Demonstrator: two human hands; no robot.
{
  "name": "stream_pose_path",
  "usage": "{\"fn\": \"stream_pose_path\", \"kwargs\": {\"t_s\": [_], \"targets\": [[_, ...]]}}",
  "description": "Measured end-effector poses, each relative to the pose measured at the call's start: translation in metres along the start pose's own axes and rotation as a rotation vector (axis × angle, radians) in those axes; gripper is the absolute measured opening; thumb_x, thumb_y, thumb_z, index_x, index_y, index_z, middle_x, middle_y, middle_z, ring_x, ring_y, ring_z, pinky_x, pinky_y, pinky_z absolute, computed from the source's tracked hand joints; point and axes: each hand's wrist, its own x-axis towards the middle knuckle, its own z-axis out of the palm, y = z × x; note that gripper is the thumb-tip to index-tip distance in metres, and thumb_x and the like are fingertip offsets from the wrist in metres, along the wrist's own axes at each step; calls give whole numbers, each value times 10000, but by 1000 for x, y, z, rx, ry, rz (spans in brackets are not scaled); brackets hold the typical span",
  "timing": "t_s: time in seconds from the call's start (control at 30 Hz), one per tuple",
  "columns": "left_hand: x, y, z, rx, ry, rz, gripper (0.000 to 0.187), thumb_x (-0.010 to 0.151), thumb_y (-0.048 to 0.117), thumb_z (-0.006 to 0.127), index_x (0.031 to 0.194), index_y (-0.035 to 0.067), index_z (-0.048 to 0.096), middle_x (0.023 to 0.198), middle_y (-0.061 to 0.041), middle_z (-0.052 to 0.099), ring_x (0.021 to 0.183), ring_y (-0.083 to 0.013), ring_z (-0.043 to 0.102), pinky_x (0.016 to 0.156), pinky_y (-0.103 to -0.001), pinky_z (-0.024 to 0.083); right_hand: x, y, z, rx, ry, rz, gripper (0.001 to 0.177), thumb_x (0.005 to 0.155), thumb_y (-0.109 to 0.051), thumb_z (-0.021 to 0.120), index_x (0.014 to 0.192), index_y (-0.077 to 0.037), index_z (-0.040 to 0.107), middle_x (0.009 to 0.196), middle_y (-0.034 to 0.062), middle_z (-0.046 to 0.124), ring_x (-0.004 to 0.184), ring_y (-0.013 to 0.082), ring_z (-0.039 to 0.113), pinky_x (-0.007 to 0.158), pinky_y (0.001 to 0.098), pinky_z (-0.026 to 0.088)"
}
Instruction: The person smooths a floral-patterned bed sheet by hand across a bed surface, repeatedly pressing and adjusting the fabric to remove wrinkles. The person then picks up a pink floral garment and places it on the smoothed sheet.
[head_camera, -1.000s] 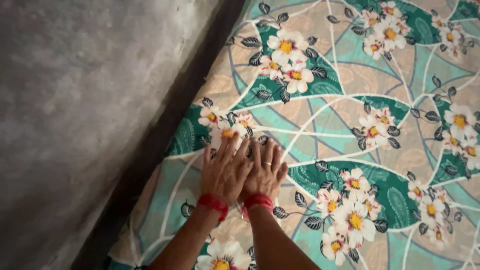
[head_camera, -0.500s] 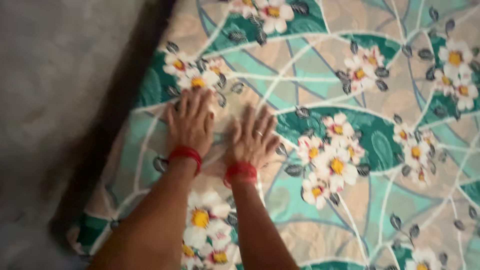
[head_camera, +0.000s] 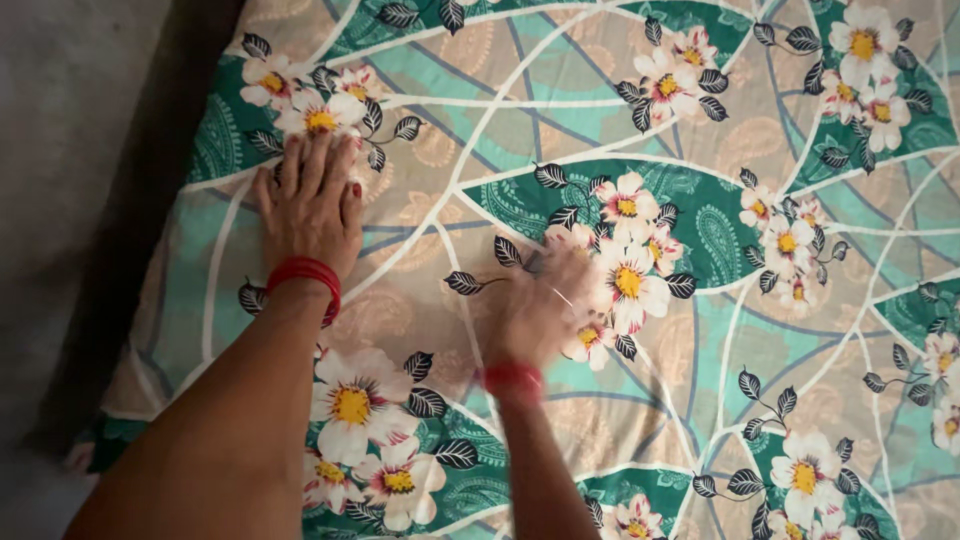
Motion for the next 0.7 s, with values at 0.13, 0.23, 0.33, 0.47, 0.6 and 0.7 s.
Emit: {"fn": "stream_pose_path", "kwargs": {"t_s": [0.13,0.23,0.33,0.47,0.6,0.7], "targets": [[0,-4,4,26,9,15,554,1073,285,537,1613,200,453,1676,-59,383,1528,-321,333,1195,-592,230,10,-39,39,-163,-50,-174,688,1074,-503,377,1648,-151,235,1738,90,170,1611,277,158,1253,601,79],[-3,-5,7,41,11,39,565,1064,276,554,1616,192,467,1668,-76,400,1522,-326,343,1186,-598,239,-32,45,1,-177,34,-143,681,1090,-462,322,1658,-103,213,1744,109,166,1623,311,156,1281,549,129],[0,-6,8,45,38,53,567,1071,280,558,1624,195,467,1669,-73,413,1520,-322,345,1184,-593,246,-53,131,-72,-432,-17,366,719,1069,-493,301,1627,-49,206,1702,176,138,1579,332,100,1191,598,114],[-1,-6,7,31,19,20,567,1055,287,558,1610,210,467,1659,-62,422,1521,-320,344,1183,-589,248,-46,115,-70,-391,-20,321,478,1082,-446,289,1498,-292,468,1746,25,266,1649,307,111,1256,632,131],[1,-6,10,45,27,29,577,1063,293,551,1625,213,450,1673,-58,396,1529,-321,332,1186,-599,236,-18,7,-13,94,234,-165,515,957,-182,611,1453,-53,554,1500,241,497,1397,408,463,1114,517,359],[-4,-9,11,41,-13,8,585,1057,287,546,1631,238,442,1676,-57,381,1532,-325,318,1188,-604,228,-1,-17,-18,363,180,254,109,953,-95,711,1056,-93,746,1030,123,704,885,272,695,814,355,542]]}}
